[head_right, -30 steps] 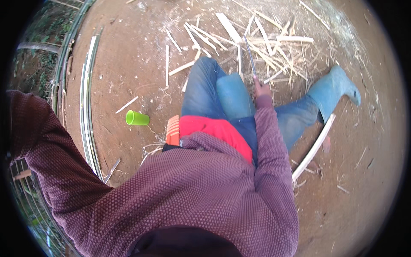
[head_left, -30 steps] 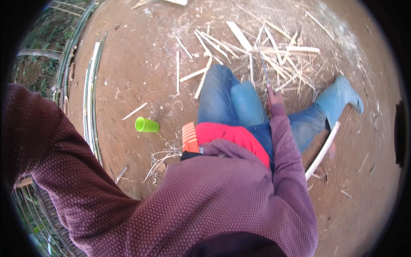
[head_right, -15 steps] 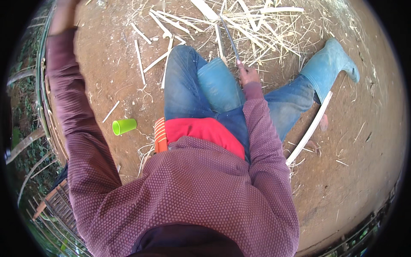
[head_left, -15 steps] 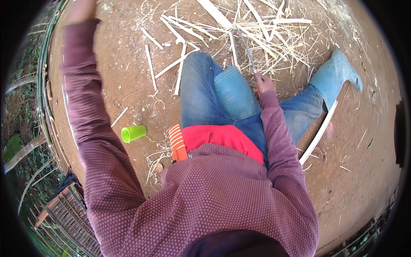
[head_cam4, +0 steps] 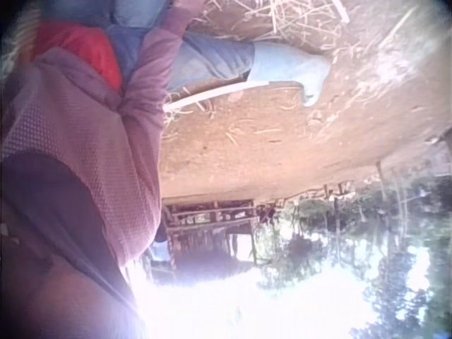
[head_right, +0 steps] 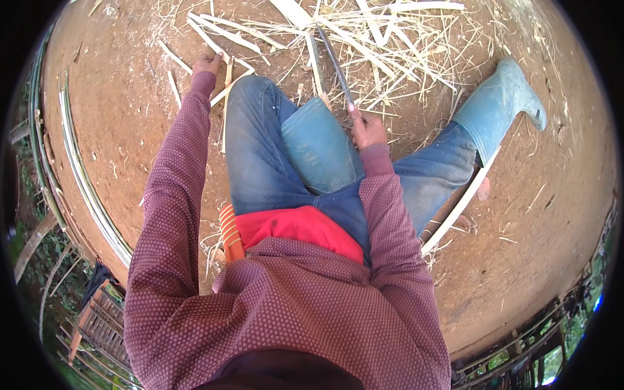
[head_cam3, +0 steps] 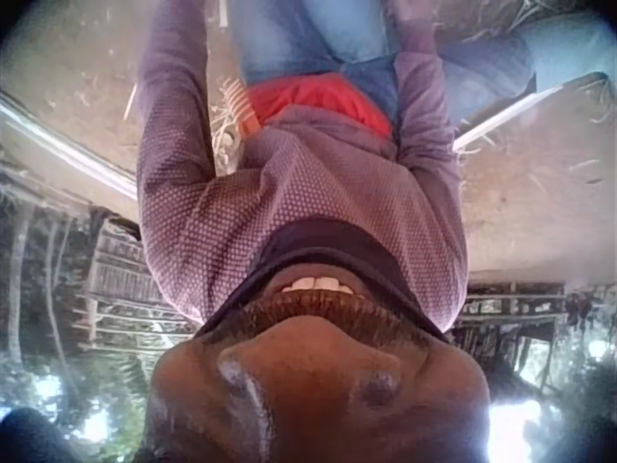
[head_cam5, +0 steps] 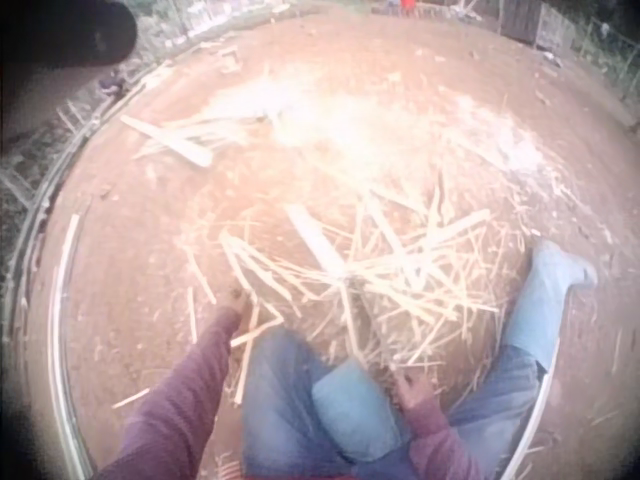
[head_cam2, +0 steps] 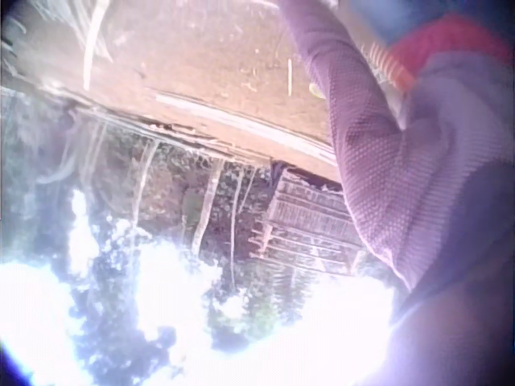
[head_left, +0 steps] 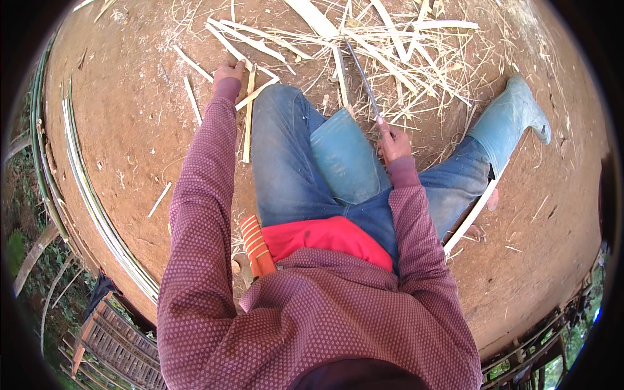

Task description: The person sits on the ground and uses a large knife to split long bamboo strips into thinner pieces. They hold the bamboo with one hand and strike it with the knife in the other, repeatedly processing the material into smaller slivers.

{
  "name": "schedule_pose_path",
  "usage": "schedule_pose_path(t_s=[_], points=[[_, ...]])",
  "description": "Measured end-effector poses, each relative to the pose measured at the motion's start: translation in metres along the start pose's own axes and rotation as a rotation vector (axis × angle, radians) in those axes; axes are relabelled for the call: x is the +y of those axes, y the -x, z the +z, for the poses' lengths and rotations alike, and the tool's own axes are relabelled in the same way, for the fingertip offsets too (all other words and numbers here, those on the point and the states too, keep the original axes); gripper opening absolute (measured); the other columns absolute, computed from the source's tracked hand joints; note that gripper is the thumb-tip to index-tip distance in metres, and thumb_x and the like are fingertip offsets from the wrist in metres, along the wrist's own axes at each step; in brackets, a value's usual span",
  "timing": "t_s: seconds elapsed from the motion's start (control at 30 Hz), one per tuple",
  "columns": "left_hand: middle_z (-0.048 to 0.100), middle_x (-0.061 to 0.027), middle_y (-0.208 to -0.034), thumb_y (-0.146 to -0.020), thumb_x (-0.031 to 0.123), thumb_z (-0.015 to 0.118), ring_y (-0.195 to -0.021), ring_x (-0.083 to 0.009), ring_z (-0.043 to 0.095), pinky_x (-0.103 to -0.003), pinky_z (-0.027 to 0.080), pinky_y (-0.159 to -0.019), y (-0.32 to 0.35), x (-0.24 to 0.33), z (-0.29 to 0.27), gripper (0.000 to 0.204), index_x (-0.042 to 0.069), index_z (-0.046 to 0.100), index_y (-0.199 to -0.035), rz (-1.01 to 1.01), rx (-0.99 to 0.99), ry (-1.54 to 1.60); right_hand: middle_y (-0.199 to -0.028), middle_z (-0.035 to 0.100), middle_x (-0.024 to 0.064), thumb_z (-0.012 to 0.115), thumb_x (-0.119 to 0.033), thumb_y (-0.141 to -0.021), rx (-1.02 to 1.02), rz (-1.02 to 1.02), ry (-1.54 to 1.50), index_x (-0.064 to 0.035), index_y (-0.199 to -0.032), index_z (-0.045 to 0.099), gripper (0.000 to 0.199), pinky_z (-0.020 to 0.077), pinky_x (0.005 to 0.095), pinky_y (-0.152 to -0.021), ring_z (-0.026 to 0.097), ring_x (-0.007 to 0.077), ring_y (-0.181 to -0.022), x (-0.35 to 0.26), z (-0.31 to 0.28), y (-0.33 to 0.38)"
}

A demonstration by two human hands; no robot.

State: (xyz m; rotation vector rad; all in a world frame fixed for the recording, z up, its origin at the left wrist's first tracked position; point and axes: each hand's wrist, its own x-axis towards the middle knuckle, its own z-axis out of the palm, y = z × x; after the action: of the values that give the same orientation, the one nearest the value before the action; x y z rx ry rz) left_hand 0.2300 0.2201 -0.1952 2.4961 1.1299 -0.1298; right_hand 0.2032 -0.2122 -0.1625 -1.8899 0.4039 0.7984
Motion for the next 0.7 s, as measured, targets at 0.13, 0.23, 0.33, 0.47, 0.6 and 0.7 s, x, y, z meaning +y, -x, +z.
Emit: schedule_pose_path(t_s=[0.13, 0.23, 0.33, 0.47, 0.6, 0.7], points=[[0.066, -0.0160, -0.091, -0.073, 0.053, 0.060, -0.091, -0.0299, 0.062, -0.037, 0.047, -0.080, 0.008, 0.024, -0.009, 0.050, 0.008, 0.066, -0.096, -0.092, 0.063, -0.019, -0.051, 0.052, 0.0033, 0.054, -0.057, -0.082, -0.011, -0.014, -0.018, 0.0023, -0.087, 0.065, 0.060, 0.0407, 0.0275, -0.043, 0.050, 0.0107, -0.044, 0.003, 0.002, -0.003], [0.066, -0.0183, -0.088, -0.070, 0.050, 0.064, -0.088, -0.0309, 0.062, -0.037, 0.047, -0.079, -0.002, 0.026, -0.002, 0.049, 0.006, 0.066, -0.093, -0.127, 0.093, 0.030, -0.051, 0.052, 0.0032, 0.055, -0.056, -0.081, -0.023, -0.003, -0.011, 0.0027, -0.093, 0.066, 0.060, 0.0407, 0.0267, -0.042, 0.050, 0.0101, -0.043, -0.001, 0.001, -0.001], [0.065, -0.0164, -0.095, -0.071, 0.045, 0.067, -0.089, -0.0283, 0.063, -0.039, 0.047, -0.081, -0.010, 0.025, 0.002, 0.046, 0.004, 0.065, -0.092, -0.169, 0.082, 0.045, -0.056, 0.057, 0.0078, 0.058, -0.058, -0.078, -0.013, -0.057, 0.081, 0.0036, -0.100, 0.064, 0.066, 0.0450, 0.0300, -0.049, 0.056, 0.0146, -0.050, 0.010, 0.002, -0.008], [0.065, -0.0148, -0.088, -0.079, 0.033, 0.060, -0.079, -0.0233, 0.063, -0.034, 0.050, -0.074, -0.020, 0.009, 0.006, 0.035, 0.000, 0.063, -0.092, -0.278, -0.001, 0.548, -0.053, 0.049, 0.0006, 0.066, -0.047, -0.077, 0.070, -0.206, 0.204, 0.0068, -0.099, 0.062, 0.058, 0.0357, 0.0243, -0.041, 0.045, 0.0078, -0.043, 0.015, 0.004, -0.009], [0.060, -0.0118, -0.087, -0.092, 0.022, 0.036, -0.077, -0.0205, 0.060, -0.037, 0.053, -0.075, -0.003, 0.006, -0.018, 0.034, -0.004, 0.051, -0.108, -0.240, -0.200, 1.162, -0.064, 0.058, 0.0105, 0.065, -0.054, -0.073, 0.043, -0.166, 0.264, 0.0029, -0.102, 0.064, 0.064, 0.0435, 0.0321, -0.057, 0.056, 0.0199, -0.060, 0.012, 0.001, -0.007], [0.056, -0.0107, -0.084, -0.093, 0.018, 0.028, -0.081, -0.0210, 0.058, -0.040, 0.053, -0.080, 0.055, 0.020, -0.059, 0.035, -0.005, 0.046, -0.111, -0.165, -0.226, 1.310, -0.072, 0.062, 0.0156, 0.064, -0.056, -0.071, 0.024, -0.116, 0.326, -0.0006, -0.102, 0.065, 0.064, 0.0475, 0.0362, -0.065, 0.061, 0.0267, -0.068, -0.003, -0.002, 0.002]])
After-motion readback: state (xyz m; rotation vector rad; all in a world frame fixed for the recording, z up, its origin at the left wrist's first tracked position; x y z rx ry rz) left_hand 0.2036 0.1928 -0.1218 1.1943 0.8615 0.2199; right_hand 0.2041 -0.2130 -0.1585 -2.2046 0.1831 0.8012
